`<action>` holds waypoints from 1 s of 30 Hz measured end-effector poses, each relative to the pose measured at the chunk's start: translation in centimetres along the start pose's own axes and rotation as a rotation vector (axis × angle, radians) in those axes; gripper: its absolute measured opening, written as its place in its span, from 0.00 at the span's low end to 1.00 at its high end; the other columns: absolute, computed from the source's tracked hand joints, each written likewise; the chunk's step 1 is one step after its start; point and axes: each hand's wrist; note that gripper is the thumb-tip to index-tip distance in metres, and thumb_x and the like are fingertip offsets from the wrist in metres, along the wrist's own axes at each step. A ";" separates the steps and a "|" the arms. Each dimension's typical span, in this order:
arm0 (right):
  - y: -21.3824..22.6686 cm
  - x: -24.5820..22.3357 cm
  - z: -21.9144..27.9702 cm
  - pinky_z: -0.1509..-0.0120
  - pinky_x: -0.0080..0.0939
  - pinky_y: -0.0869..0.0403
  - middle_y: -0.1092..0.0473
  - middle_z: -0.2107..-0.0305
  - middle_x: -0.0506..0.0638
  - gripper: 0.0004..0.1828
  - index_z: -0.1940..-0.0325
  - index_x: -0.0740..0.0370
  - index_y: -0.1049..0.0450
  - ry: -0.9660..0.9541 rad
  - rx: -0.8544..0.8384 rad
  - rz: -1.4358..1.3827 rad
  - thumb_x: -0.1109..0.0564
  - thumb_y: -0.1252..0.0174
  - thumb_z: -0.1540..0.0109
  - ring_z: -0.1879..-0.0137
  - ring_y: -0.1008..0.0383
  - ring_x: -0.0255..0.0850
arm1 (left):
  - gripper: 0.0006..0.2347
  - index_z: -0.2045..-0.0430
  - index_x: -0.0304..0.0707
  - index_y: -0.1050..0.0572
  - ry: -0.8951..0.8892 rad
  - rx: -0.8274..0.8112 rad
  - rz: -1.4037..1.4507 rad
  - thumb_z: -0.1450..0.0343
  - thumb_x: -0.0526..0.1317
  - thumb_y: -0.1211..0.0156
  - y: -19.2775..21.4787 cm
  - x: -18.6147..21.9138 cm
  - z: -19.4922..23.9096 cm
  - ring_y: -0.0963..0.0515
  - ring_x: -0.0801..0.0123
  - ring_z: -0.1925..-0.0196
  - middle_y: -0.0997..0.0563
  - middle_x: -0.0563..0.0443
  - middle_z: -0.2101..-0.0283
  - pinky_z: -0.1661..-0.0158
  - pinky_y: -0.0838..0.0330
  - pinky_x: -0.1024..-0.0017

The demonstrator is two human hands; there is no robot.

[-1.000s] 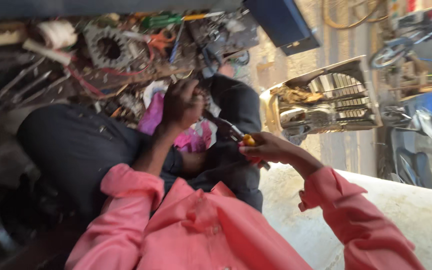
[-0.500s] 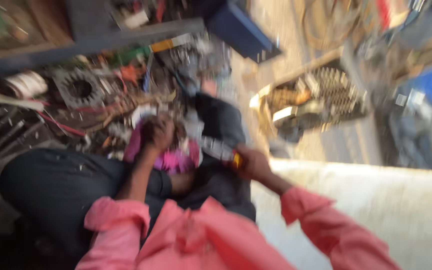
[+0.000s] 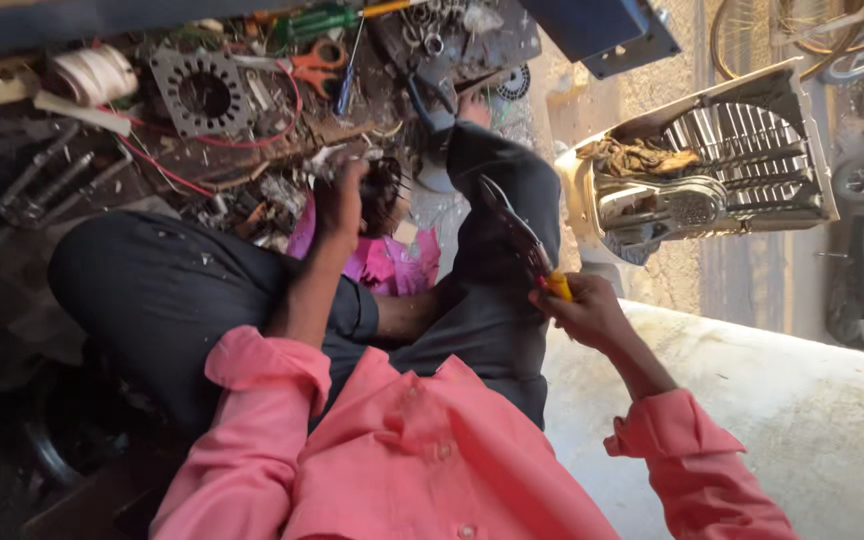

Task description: The person disassembles an electric motor stator using pliers and a screwdriver to remove copper windings and other components. They handle the metal stator, prying at various parts and cutting wires as they sit at a cluttered workbench.

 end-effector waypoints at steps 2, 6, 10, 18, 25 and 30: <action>1.3 -2.2 -0.4 0.64 0.40 0.28 0.24 0.71 0.51 0.15 0.57 0.68 0.20 0.000 -0.143 -0.152 0.53 0.32 0.41 0.67 0.26 0.37 | 0.09 0.64 0.37 0.21 0.010 -0.017 -0.012 0.30 0.42 0.40 -1.2 1.7 -0.5 0.22 0.66 0.62 0.19 0.51 0.62 0.61 0.33 0.63; 2.4 -5.1 1.2 0.52 0.38 0.23 0.22 0.62 0.48 0.18 0.50 0.65 0.21 0.062 -0.410 -0.289 0.54 0.33 0.42 0.57 0.23 0.34 | 0.07 0.61 0.32 0.22 -0.659 -0.131 -0.174 0.28 0.36 0.40 -2.4 3.7 1.5 0.19 0.60 0.52 0.18 0.45 0.57 0.49 0.26 0.63; 2.7 -7.1 1.8 0.56 0.38 0.25 0.24 0.65 0.48 0.21 0.47 0.64 0.20 -0.011 -0.462 -0.186 0.53 0.32 0.41 0.60 0.26 0.35 | 0.07 0.60 0.35 0.21 -0.901 0.001 -0.559 0.29 0.35 0.39 -3.1 7.2 4.3 0.18 0.50 0.54 0.19 0.40 0.59 0.53 0.24 0.61; 1.8 -11.5 1.5 0.56 0.37 0.24 0.21 0.67 0.46 0.19 0.48 0.60 0.19 0.040 -0.450 0.186 0.50 0.34 0.41 0.61 0.22 0.32 | 0.07 0.60 0.34 0.23 -0.839 -0.080 -0.562 0.29 0.34 0.42 -3.3 13.4 8.1 0.19 0.47 0.57 0.20 0.39 0.61 0.56 0.25 0.59; -1.2 -10.9 0.9 0.56 0.37 0.24 0.20 0.67 0.47 0.17 0.50 0.59 0.19 0.114 -0.290 0.246 0.53 0.33 0.41 0.62 0.23 0.32 | 0.07 0.61 0.34 0.22 -0.862 -0.102 -0.604 0.27 0.36 0.43 -3.1 8.9 5.5 0.20 0.49 0.53 0.19 0.39 0.59 0.53 0.25 0.60; -4.1 -10.0 0.7 0.54 0.34 0.25 0.24 0.60 0.46 0.15 0.46 0.64 0.22 0.250 -0.129 -0.337 0.57 0.37 0.36 0.58 0.26 0.31 | 0.10 0.58 0.32 0.22 -0.412 -0.221 0.158 0.29 0.36 0.47 -3.5 5.9 3.5 0.21 0.68 0.52 0.19 0.48 0.56 0.49 0.27 0.70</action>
Point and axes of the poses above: each hand's wrist, its own z-axis away from the middle knuckle, its own y-axis out of the back of the hand, x = y × z
